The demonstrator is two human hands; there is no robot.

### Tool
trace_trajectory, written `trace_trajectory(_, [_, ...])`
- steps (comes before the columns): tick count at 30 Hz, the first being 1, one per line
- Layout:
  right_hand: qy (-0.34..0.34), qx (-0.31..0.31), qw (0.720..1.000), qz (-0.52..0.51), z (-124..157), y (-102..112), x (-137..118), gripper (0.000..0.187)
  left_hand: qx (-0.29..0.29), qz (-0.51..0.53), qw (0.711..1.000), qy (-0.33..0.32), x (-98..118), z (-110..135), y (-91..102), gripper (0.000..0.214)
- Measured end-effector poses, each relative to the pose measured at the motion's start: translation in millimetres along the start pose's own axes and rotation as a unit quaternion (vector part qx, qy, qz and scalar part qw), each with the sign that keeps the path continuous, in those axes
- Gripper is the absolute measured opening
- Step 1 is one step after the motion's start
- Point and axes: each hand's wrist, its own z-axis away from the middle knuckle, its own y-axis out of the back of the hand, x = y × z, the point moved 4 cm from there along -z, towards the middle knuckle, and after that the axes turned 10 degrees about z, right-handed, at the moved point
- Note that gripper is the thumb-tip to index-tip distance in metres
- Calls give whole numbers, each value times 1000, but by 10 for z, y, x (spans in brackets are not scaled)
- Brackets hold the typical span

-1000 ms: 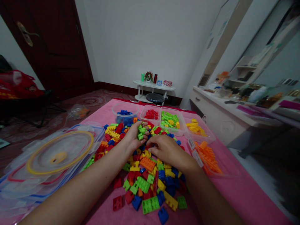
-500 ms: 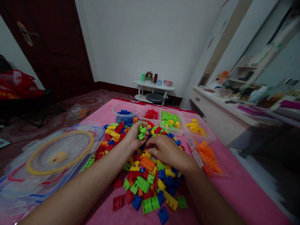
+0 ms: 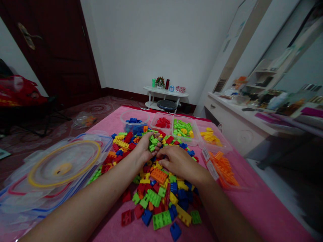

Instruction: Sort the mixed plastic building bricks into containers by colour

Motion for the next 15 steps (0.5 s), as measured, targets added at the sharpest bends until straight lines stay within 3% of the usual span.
trace_trajectory(15, [8,-8,1000,-4,-1,0,-29,16,4,1,1000,-1,0,-4,-1,14])
